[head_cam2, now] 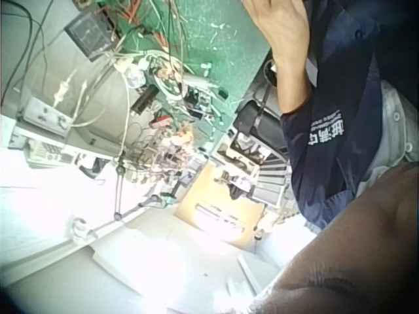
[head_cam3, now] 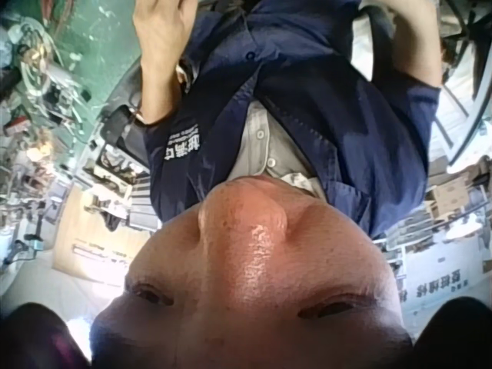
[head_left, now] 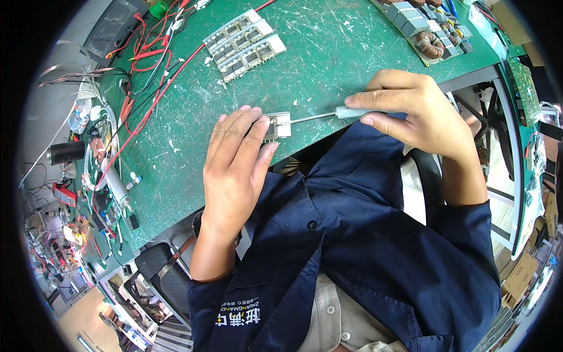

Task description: The person uses a screwdriver to remove screws from a small white electronic component on a green workbench, then places the component aside. They pick up a larger green circuit board, inspect it, and set it down. Finally, they pick up a small black component and examine it closely.

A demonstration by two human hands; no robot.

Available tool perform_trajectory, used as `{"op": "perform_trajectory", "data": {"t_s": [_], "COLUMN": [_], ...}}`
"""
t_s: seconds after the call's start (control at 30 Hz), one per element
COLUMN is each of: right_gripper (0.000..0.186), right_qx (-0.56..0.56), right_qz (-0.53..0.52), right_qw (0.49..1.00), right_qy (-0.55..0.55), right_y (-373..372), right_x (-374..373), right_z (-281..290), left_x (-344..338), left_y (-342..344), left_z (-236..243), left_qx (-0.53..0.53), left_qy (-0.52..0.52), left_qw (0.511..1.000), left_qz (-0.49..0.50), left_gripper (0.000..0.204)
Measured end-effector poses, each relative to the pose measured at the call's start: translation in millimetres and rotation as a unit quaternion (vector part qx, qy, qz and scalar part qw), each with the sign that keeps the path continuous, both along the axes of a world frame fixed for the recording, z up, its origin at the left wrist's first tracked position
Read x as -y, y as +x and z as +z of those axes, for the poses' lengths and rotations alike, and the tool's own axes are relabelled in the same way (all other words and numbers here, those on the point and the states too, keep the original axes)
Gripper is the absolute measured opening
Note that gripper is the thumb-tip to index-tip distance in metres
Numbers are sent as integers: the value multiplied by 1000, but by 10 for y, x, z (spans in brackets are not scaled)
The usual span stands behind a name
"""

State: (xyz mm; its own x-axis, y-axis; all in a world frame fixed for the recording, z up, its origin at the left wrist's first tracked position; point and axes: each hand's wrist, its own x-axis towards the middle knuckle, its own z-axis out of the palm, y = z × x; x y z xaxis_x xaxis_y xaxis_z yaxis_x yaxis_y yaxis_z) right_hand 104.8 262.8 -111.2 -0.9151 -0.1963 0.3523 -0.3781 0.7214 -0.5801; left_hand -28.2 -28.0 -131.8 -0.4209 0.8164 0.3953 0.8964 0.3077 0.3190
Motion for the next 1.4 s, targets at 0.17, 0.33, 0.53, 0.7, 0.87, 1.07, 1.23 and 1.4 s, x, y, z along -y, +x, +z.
{"op": "perform_trajectory", "data": {"t_s": [0.17,0.33,0.53,0.7,0.87,1.07,1.23,1.4], "right_gripper": [30,29,32,32,27,27,26,27], "right_qx": [-2,2,-5,-6,-13,-20,-28,-27], "right_qz": [4,5,-4,-13,-13,-17,-16,-12], "right_qw": [1000,999,998,997,999,999,999,999], "right_qy": [5,-39,-61,-77,-41,-20,-33,-38], "right_y": [-29,25,87,92,139,192,171,155], "right_x": [23,83,76,103,70,51,47,39], "right_z": [-17,-123,-217,-244,-182,-149,-180,-218], "left_x": [9,-19,-61,-58,-87,-131,-137,-142], "left_y": [-16,5,10,14,27,69,66,61], "left_z": [-2,-4,-25,-48,-44,-40,-51,-62], "left_qx": [-13,-23,-38,-43,-53,-54,-53,-56], "left_qy": [-5,-13,-14,-19,-17,-11,-9,-11], "left_qw": [1000,1000,999,999,998,998,999,998], "left_qz": [1,0,-3,-5,-4,1,6,8], "left_gripper": [40,38,38,37,37,37,36,36]}}
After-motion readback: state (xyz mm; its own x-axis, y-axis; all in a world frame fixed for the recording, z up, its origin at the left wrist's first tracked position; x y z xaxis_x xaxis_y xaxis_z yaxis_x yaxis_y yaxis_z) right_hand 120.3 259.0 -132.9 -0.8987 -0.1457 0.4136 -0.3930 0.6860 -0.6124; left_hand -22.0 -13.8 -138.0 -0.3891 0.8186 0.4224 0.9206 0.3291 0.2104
